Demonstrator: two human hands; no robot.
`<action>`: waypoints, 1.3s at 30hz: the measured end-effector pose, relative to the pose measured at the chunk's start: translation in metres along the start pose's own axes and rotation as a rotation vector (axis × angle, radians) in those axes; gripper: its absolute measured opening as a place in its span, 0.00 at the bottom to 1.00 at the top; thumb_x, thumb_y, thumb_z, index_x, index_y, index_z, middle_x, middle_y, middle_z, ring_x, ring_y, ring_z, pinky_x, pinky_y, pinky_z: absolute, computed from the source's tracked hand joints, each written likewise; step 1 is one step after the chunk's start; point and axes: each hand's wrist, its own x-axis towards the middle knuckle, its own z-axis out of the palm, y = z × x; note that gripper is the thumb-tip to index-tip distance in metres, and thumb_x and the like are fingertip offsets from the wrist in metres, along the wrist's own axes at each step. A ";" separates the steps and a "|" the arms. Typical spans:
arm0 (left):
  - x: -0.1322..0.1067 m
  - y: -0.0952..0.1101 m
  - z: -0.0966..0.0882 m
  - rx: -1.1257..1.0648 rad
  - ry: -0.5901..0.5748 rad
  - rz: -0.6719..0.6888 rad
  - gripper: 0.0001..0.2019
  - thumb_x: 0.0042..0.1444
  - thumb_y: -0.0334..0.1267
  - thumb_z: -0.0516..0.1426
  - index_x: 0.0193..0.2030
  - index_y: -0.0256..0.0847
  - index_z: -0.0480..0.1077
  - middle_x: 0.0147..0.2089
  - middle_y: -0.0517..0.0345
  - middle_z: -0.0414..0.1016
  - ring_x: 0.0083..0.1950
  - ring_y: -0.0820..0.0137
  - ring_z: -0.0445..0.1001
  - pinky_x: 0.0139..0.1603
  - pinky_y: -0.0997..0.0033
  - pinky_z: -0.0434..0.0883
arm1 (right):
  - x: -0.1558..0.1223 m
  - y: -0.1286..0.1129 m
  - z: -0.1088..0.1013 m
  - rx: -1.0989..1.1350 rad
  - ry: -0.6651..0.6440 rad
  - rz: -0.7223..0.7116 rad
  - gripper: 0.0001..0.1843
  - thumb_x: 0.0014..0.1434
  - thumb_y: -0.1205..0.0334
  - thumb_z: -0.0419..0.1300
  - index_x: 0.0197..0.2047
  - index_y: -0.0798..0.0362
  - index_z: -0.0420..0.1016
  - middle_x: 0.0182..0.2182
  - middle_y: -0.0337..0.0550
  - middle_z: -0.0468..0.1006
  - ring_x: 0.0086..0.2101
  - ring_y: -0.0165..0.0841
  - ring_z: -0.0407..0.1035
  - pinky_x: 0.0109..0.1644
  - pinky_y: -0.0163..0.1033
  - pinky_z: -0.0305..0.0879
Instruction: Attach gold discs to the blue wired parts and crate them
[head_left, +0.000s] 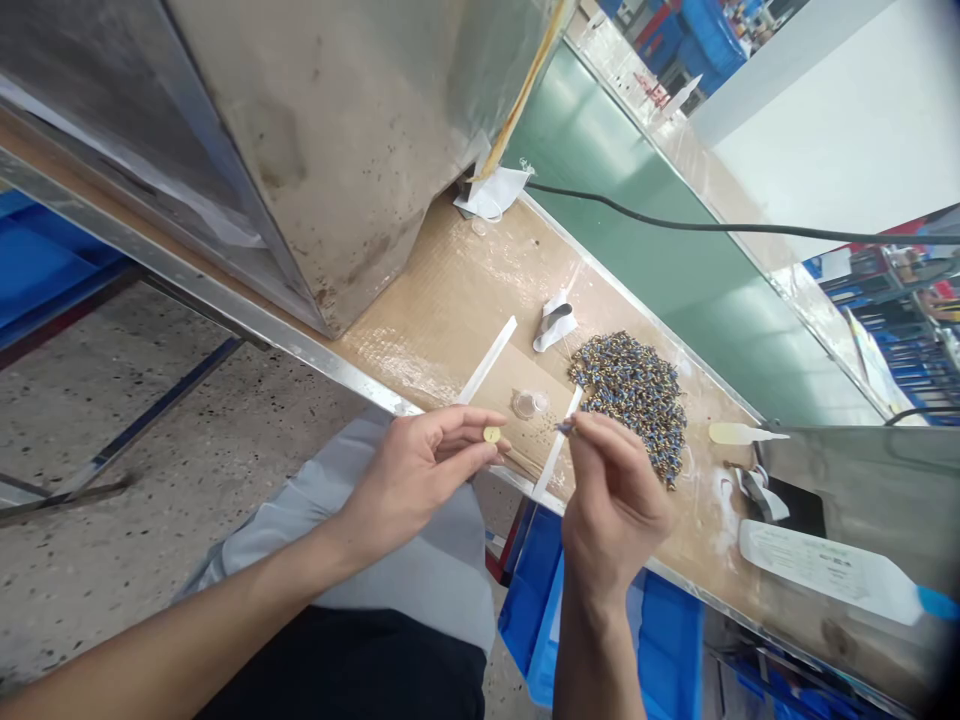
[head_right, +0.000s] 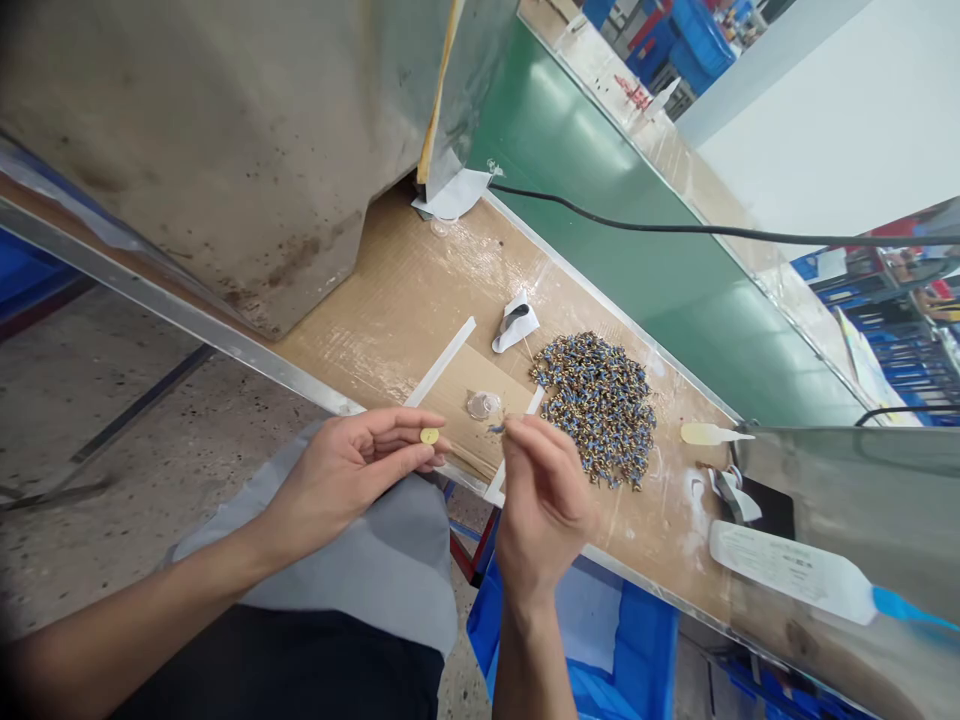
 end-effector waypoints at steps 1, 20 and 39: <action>-0.001 0.002 0.002 0.009 0.002 0.007 0.14 0.71 0.41 0.69 0.61 0.46 0.85 0.50 0.57 0.93 0.53 0.62 0.92 0.58 0.67 0.88 | -0.007 -0.005 0.000 0.021 -0.015 0.028 0.06 0.72 0.66 0.72 0.48 0.45 0.91 0.47 0.42 0.89 0.50 0.39 0.84 0.57 0.47 0.82; -0.011 0.013 0.011 0.259 -0.036 0.152 0.14 0.74 0.38 0.66 0.64 0.49 0.85 0.57 0.57 0.92 0.55 0.60 0.92 0.62 0.65 0.87 | -0.033 -0.011 0.003 0.086 -0.154 0.038 0.10 0.73 0.67 0.71 0.51 0.42 0.91 0.49 0.42 0.90 0.50 0.38 0.86 0.56 0.44 0.85; -0.014 0.016 0.011 0.320 -0.040 0.157 0.15 0.75 0.37 0.65 0.64 0.48 0.85 0.59 0.57 0.92 0.57 0.60 0.91 0.61 0.65 0.87 | -0.032 -0.015 0.000 0.007 -0.187 -0.075 0.14 0.72 0.72 0.71 0.52 0.43 0.90 0.50 0.42 0.90 0.50 0.39 0.87 0.55 0.45 0.87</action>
